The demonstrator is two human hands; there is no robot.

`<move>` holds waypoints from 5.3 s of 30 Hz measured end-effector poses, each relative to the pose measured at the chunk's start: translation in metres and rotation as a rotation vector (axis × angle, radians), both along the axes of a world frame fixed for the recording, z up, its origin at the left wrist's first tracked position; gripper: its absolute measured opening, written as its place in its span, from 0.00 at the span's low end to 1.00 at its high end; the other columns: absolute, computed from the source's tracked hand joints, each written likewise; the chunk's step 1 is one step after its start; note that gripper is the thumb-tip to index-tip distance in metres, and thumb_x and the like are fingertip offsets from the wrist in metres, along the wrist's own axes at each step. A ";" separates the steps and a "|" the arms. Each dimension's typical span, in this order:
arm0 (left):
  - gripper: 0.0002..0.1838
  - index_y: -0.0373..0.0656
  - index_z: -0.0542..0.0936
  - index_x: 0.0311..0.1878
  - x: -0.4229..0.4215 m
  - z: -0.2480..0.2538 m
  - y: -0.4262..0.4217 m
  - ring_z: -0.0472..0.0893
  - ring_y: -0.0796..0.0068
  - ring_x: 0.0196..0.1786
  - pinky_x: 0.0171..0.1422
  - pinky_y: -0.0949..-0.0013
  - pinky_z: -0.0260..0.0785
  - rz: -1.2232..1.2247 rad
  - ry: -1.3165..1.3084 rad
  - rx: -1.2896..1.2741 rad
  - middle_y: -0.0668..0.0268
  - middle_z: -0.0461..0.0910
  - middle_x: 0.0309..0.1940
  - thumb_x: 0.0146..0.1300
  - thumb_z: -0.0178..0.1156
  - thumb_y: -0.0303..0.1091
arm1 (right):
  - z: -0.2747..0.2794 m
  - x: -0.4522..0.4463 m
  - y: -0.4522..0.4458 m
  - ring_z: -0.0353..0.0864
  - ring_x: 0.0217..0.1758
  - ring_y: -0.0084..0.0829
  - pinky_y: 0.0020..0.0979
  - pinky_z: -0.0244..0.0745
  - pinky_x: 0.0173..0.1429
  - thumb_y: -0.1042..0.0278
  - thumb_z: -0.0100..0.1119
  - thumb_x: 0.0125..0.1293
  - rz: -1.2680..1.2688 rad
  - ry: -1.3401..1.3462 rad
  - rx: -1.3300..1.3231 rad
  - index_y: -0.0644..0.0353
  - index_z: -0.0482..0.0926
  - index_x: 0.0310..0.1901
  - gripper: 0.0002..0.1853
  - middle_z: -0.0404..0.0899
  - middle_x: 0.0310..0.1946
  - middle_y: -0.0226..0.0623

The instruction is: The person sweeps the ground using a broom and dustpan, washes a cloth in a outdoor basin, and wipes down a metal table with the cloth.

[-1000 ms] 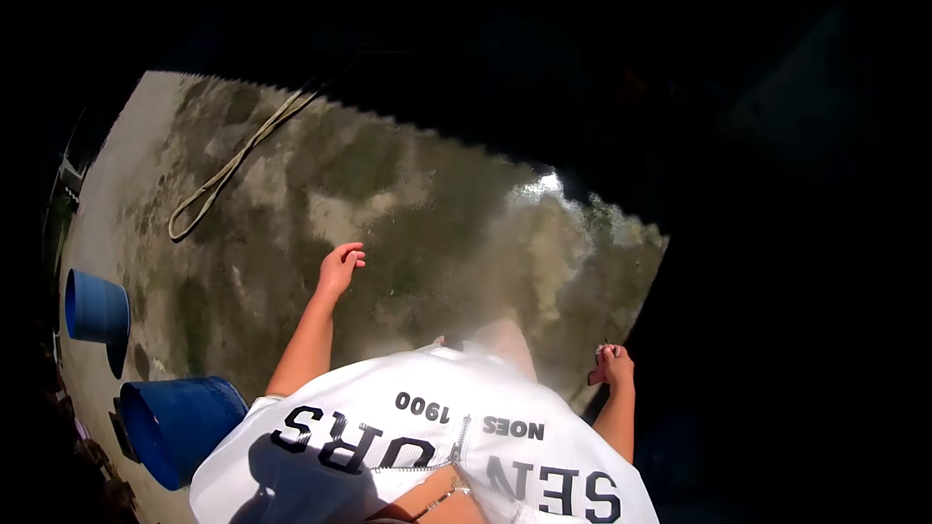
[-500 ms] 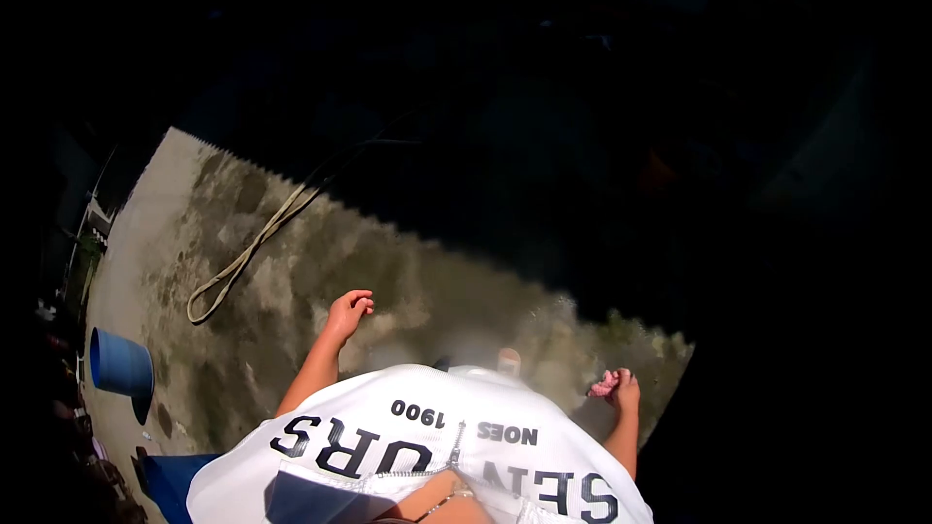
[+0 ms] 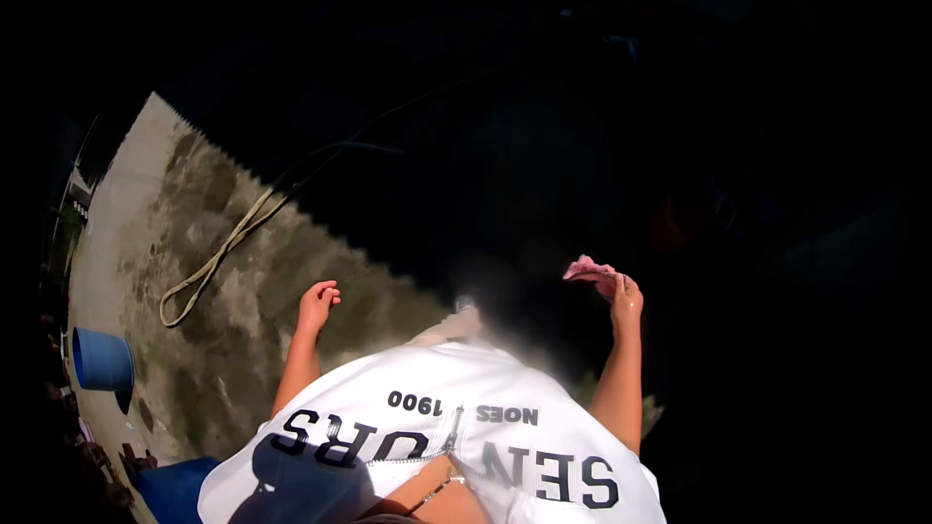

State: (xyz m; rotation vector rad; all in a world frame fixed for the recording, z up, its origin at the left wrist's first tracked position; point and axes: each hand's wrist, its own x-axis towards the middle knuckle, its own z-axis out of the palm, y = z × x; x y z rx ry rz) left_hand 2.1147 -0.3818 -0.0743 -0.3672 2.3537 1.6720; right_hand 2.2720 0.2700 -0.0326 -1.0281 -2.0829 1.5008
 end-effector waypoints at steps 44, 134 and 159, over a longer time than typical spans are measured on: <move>0.34 0.45 0.69 0.74 -1.262 0.175 0.503 0.74 0.60 0.70 0.71 0.61 0.70 -0.599 0.379 -0.212 0.54 0.71 0.70 0.66 0.69 0.37 | 0.236 -1.409 0.115 0.84 0.57 0.37 0.40 0.76 0.66 0.54 0.57 0.73 1.396 -0.378 0.307 0.57 0.81 0.61 0.21 0.84 0.56 0.40; 0.36 0.33 0.59 0.76 -3.368 -0.204 0.731 0.57 0.44 0.80 0.83 0.52 0.52 -0.599 0.322 -0.632 0.46 0.60 0.76 0.63 0.53 0.17 | -0.265 -3.542 0.245 0.39 0.87 0.38 0.61 0.23 0.83 0.42 0.44 0.76 0.909 -0.394 0.921 0.44 0.57 0.79 0.35 0.51 0.82 0.28; 0.25 0.34 0.70 0.70 -3.515 -0.226 0.816 0.69 0.44 0.73 0.77 0.52 0.61 -0.640 0.658 -0.185 0.47 0.71 0.70 0.74 0.50 0.36 | -0.280 -3.628 0.295 0.48 0.84 0.41 0.70 0.34 0.80 0.45 0.54 0.69 0.661 -0.443 1.021 0.43 0.70 0.73 0.32 0.57 0.80 0.28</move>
